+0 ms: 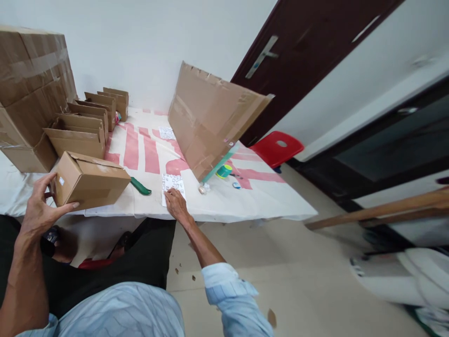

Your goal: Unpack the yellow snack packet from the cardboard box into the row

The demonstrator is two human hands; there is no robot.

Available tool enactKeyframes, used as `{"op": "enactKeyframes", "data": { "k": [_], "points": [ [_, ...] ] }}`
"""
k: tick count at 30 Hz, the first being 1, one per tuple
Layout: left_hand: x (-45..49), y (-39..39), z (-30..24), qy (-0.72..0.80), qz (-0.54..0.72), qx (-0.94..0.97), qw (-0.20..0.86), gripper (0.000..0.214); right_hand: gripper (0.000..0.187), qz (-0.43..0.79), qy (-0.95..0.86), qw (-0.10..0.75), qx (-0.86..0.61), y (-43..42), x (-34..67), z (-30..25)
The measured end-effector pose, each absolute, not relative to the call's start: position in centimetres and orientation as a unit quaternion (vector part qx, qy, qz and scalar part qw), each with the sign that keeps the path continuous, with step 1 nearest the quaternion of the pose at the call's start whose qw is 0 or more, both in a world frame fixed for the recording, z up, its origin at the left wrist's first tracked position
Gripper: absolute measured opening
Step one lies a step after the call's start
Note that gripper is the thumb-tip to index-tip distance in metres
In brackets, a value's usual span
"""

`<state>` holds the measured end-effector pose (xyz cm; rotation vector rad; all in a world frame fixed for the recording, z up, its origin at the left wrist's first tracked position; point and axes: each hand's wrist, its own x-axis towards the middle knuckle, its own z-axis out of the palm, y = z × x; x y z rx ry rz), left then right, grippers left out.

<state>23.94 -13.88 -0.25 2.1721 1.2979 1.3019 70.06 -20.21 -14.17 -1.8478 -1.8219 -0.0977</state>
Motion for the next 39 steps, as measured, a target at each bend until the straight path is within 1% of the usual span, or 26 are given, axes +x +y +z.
{"op": "enactKeyframes", "data": {
  "k": [4,7,9,11,12,14,16,18,22,25,27,29,39],
  "points": [
    [23.8,-13.5,-1.1,0.452,0.449,0.754,0.157,0.101,0.031,-0.04,-0.663,0.299,-0.685,-20.6,69.9,-13.2],
    [24.0,-13.6,-1.7,0.449,0.459,0.752,0.152,0.102,0.032,-0.045,-0.664,0.336,-0.667,-20.1,68.5,-10.9],
    [24.3,-13.9,-2.0,0.436,0.466,0.754,0.156,0.102,0.03,-0.059,-0.67,0.392,-0.628,-19.5,66.4,-8.0],
    [24.7,-14.2,-2.2,0.423,0.472,0.756,0.161,0.103,0.025,-0.08,-0.688,0.457,-0.558,-19.0,63.2,-4.0],
    [24.8,-14.3,-2.3,0.421,0.474,0.756,0.161,0.104,0.023,-0.09,-0.706,0.475,-0.517,-18.8,61.3,-1.8],
    [25.2,-14.5,-2.4,0.423,0.477,0.754,0.158,0.106,0.022,-0.102,-0.752,0.48,-0.44,-18.5,57.2,2.5],
    [25.5,-14.7,-2.6,0.427,0.48,0.75,0.157,0.108,0.021,-0.123,-0.808,0.438,-0.375,-18.2,53.3,5.8],
    [25.8,-14.9,-2.7,0.426,0.486,0.747,0.158,0.109,0.023,-0.146,-0.856,0.359,-0.342,-17.5,50.0,7.8],
    [26.3,-15.1,-3.3,0.42,0.495,0.743,0.163,0.108,0.025,-0.188,-0.906,0.163,-0.342,-15.5,46.0,8.7],
    [26.6,-15.0,-3.7,0.421,0.5,0.738,0.169,0.108,0.023,-0.211,-0.907,0.077,-0.356,-14.3,44.7,8.6],
    [26.8,-15.0,-3.9,0.424,0.502,0.734,0.172,0.108,0.021,-0.22,-0.908,0.052,-0.354,-14.0,44.4,8.6],
    [27.0,-15.0,-4.0,0.427,0.503,0.731,0.173,0.109,0.021,-0.225,-0.91,0.044,-0.346,-13.9,44.2,8.6],
    [27.3,-15.5,-3.4,0.431,0.497,0.735,0.166,0.107,0.02,-0.213,-0.913,0.07,-0.34,-13.7,44.9,8.3]
  ]
}}
